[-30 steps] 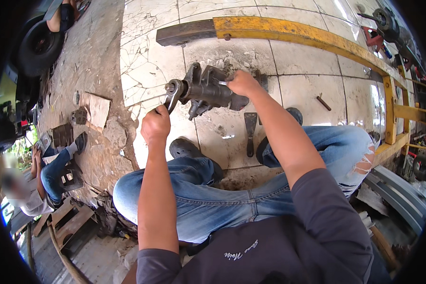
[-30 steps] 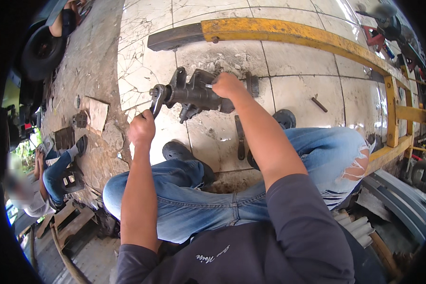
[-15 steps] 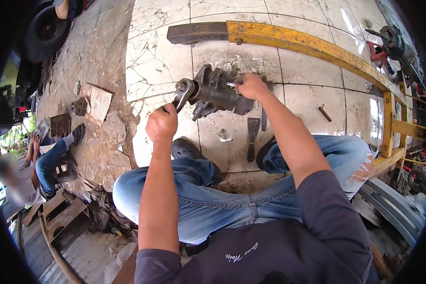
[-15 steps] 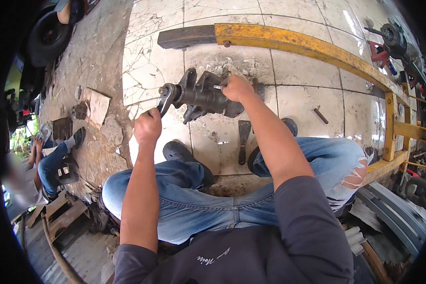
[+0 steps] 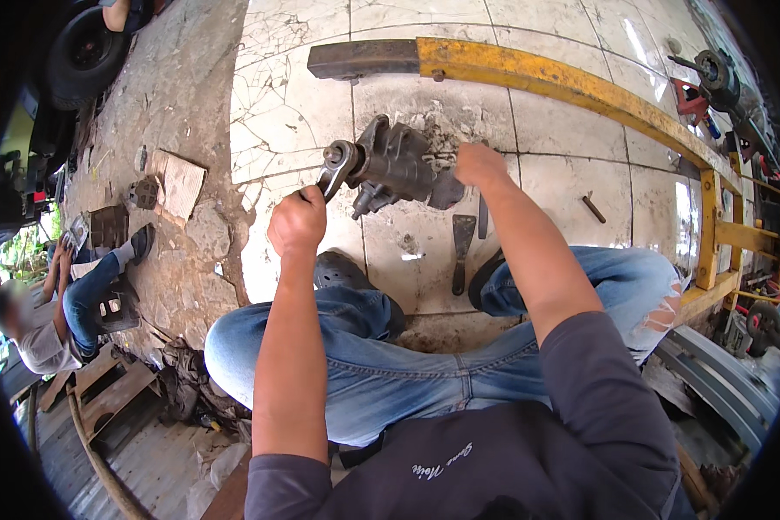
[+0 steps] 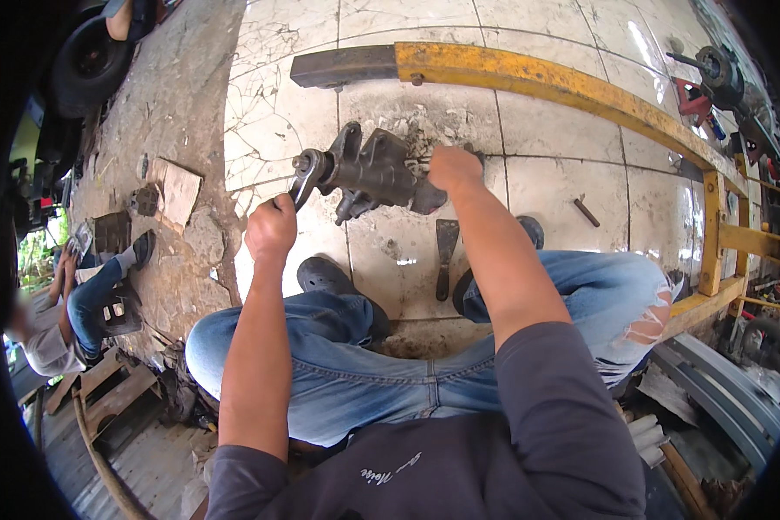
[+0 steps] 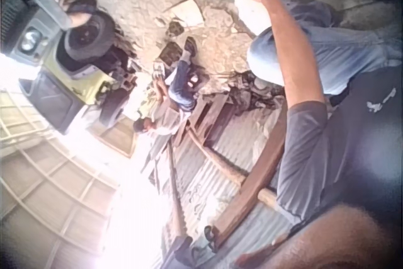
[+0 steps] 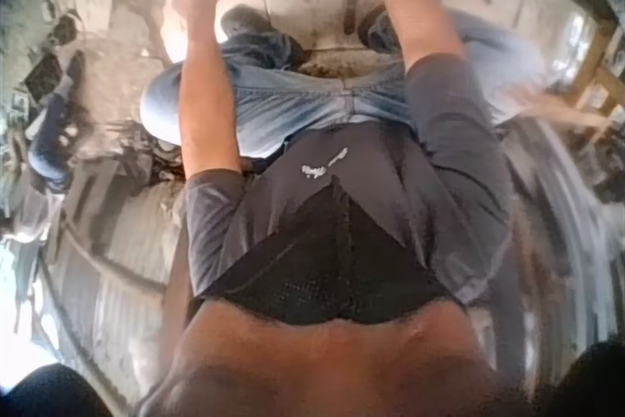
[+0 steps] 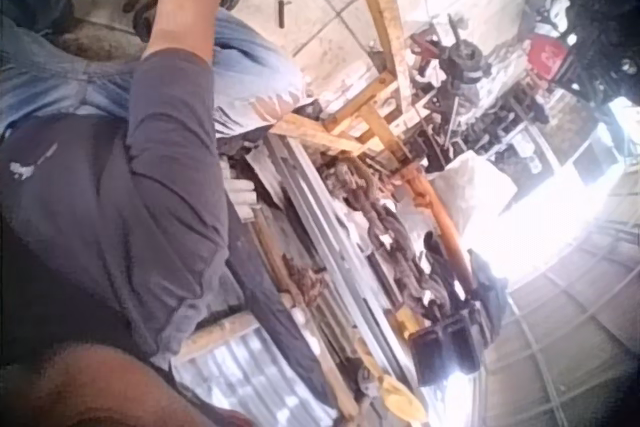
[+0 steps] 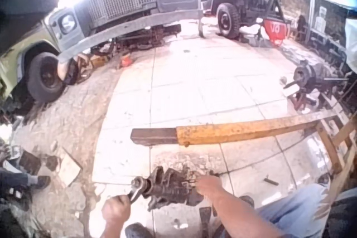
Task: The person sits on the floor and uses a hammer and a wrench to repeatedly strike and adjust a metal mechanical component. They hold the part steady with one hand while striking it with the other, occasionally repositioning the tool.
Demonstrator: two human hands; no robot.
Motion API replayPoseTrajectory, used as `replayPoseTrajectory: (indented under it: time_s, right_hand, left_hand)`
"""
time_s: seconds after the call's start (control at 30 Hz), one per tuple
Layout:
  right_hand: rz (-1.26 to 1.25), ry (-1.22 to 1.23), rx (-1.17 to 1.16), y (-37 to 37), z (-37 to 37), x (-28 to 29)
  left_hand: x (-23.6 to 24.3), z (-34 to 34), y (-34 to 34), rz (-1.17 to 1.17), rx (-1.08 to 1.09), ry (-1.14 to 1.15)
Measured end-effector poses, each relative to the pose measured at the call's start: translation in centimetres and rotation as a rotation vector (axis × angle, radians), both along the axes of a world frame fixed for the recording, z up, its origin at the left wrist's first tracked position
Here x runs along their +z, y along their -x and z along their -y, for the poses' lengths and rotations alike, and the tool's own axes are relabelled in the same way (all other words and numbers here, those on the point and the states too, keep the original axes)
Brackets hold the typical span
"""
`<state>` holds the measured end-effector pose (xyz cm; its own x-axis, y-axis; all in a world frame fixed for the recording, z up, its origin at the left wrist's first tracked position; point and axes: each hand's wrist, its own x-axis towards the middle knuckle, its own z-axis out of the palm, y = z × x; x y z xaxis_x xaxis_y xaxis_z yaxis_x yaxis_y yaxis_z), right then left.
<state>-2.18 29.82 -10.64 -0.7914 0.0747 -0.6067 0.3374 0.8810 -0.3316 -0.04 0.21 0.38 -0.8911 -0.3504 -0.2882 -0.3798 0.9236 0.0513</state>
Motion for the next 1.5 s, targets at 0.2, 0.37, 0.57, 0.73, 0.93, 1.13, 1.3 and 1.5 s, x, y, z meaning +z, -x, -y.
replayPoseTrajectory:
  time_s: [0.2,0.37,0.57,0.73,0.93,1.13,1.3,1.5]
  right_hand:
    - [-0.026,-0.041,-0.008,0.2,3.8,5.8]
    - [-0.070,0.145,0.009,0.6,2.2,1.2]
    - [-0.042,0.040,-0.042,-0.1,2.0,0.8]
    - [-0.014,-0.039,-0.002,-2.3,1.3,0.4]
    - [-0.098,0.119,-0.145,-2.5,2.6,-0.7]
    - [-0.205,0.290,-0.269,-5.6,4.4,3.6]
    - [-0.115,0.196,-0.214,-7.2,2.5,1.0]
    - [-0.377,0.342,-0.468,-9.0,2.8,2.0]
  left_hand:
    - [0.2,-0.2,-0.4,-0.007,0.008,-0.013]
    - [0.3,-0.1,-0.2,-0.012,-0.010,-0.023]
    - [0.2,-0.1,-0.3,0.004,-0.016,-0.017]
    - [-0.1,0.2,-0.4,0.001,0.000,-0.012]
    - [0.0,-0.1,0.0,-0.014,-0.033,-0.016]
    - [0.5,0.4,0.0,-0.035,-0.046,-0.023]
    - [-0.4,1.9,1.2,-0.108,-0.130,0.022]
    - [-0.8,2.7,3.3,-0.215,-0.176,0.148]
